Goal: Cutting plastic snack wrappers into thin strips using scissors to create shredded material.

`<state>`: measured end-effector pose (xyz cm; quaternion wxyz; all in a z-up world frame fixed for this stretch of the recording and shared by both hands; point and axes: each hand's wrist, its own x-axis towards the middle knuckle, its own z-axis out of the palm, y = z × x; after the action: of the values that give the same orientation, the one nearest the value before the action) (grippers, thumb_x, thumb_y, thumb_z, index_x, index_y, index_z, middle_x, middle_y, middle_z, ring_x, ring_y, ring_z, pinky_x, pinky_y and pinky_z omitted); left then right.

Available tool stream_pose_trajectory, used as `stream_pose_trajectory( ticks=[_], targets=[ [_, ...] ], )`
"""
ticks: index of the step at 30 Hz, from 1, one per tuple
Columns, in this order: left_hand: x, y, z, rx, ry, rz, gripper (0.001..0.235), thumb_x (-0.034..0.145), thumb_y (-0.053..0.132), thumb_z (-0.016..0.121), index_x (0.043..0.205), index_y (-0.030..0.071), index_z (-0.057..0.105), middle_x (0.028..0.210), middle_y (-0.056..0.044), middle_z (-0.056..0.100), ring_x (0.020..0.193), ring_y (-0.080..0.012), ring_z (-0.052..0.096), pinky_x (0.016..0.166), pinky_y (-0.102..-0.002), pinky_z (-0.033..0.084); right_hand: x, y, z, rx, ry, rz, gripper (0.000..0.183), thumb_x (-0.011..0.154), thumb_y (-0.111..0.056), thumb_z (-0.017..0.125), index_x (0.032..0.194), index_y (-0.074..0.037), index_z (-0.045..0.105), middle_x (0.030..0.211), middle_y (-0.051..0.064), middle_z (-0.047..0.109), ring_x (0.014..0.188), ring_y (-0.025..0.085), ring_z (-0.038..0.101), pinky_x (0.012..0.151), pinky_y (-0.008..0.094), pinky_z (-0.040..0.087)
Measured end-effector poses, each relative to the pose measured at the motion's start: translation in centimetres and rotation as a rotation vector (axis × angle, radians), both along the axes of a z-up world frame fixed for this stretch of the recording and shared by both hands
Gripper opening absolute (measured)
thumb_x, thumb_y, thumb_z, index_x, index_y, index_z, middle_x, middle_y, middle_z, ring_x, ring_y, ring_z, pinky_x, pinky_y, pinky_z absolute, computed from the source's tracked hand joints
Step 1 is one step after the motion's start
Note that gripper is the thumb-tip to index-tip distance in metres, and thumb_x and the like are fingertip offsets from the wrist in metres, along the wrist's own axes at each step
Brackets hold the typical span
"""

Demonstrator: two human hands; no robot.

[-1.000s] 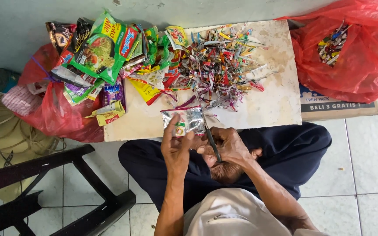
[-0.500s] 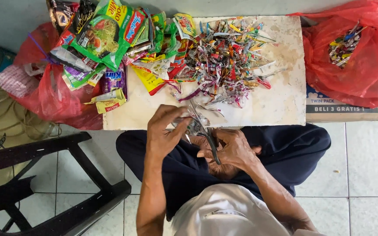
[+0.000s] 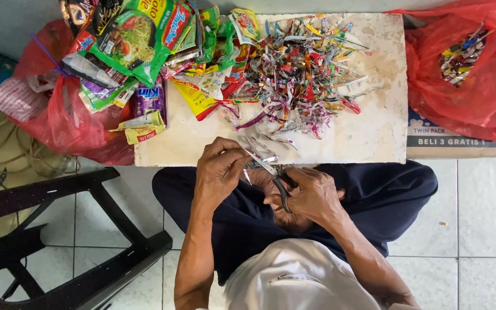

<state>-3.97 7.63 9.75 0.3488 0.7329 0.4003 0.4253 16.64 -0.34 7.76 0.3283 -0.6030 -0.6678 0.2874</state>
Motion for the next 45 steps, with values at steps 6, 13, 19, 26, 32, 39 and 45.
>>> stream_pose_trajectory(
  ticks=[6, 13, 19, 26, 32, 39, 45],
  targets=[
    [-1.9, 0.9, -3.4, 0.145, -0.004, 0.118, 0.011, 0.083, 0.004, 0.073, 0.086, 0.014, 0.076, 0.087, -0.001, 0.063, 0.079, -0.0205, 0.062, 0.08, -0.033, 0.05, 0.3, -1.2, -0.3, -0.149, 0.008, -0.012, 0.041, 0.059, -0.046, 0.08, 0.074, -0.011, 0.064, 0.051, 0.009, 0.057, 0.049, 0.028, 0.06, 0.048, 0.038, 0.045],
    [-0.7, 0.1, 0.7, 0.383, 0.252, 0.15, 0.017, 0.087, 0.009, 0.07, 0.099, 0.02, 0.075, 0.094, -0.004, 0.058, 0.084, -0.0264, 0.062, 0.085, -0.038, 0.048, 0.0, -5.2, -7.6, -0.347, 0.551, 0.031, 0.038, 0.056, -0.027, 0.092, 0.08, -0.006, 0.071, 0.045, 0.007, 0.058, 0.041, 0.017, 0.056, 0.04, 0.025, 0.042],
    [0.6, -1.5, -1.9, 0.524, 0.153, 0.168, 0.013, 0.087, 0.017, 0.068, 0.096, 0.019, 0.077, 0.089, 0.002, 0.062, 0.077, -0.0145, 0.059, 0.09, -0.035, 0.046, -1.6, -5.4, -7.5, -0.382, 0.832, 0.057, 0.019, 0.08, -0.018, 0.08, 0.091, -0.005, 0.073, 0.055, 0.007, 0.063, 0.044, 0.009, 0.05, 0.043, 0.023, 0.042],
    [2.5, -6.3, -3.8, 0.459, 0.149, 0.338, 0.015, 0.095, 0.012, 0.061, 0.098, 0.018, 0.075, 0.107, -0.003, 0.06, 0.109, -0.022, 0.055, 0.109, -0.054, 0.026, -2.7, -4.2, -6.3, -0.234, 0.71, -0.207, 0.022, 0.08, -0.019, 0.079, 0.087, 0.0, 0.069, 0.057, 0.013, 0.062, 0.05, 0.015, 0.057, 0.052, 0.031, 0.049],
    [1.7, -8.1, -6.8, 0.417, 0.148, 0.435, 0.015, 0.089, 0.011, 0.068, 0.101, 0.018, 0.074, 0.136, -0.012, 0.045, 0.133, -0.0334, 0.038, 0.111, -0.058, 0.03, -4.4, -2.1, -6.4, -0.236, 0.845, -0.311, 0.013, 0.078, -0.006, 0.08, 0.079, -0.002, 0.068, 0.048, 0.006, 0.056, 0.044, 0.01, 0.052, 0.051, 0.024, 0.046],
    [-0.4, -10.8, -8.4, -0.096, -0.147, 0.302, 0.062, 0.082, 0.011, 0.073, 0.136, -0.004, 0.047, 0.12, -0.025, 0.055, 0.107, -0.037, 0.062, 0.09, -0.044, 0.053, -4.1, -1.6, -6.0, -0.14, 0.808, -0.282, 0.014, 0.078, -0.005, 0.078, 0.077, -0.005, 0.064, 0.05, 0.007, 0.059, 0.051, 0.01, 0.058, 0.055, 0.024, 0.047],
    [1.1, -8.8, -9.5, -0.276, -0.348, 0.245, 0.031, 0.078, -0.005, 0.071, 0.108, 0.003, 0.073, 0.088, -0.017, 0.073, 0.078, -0.0284, 0.072, 0.063, -0.033, 0.062, -4.0, -0.6, -1.7, -0.152, 0.655, -0.226, 0.015, 0.075, -0.011, 0.082, 0.077, -0.007, 0.068, 0.055, 0.007, 0.064, 0.057, 0.012, 0.062, 0.059, 0.027, 0.052]
  ],
)
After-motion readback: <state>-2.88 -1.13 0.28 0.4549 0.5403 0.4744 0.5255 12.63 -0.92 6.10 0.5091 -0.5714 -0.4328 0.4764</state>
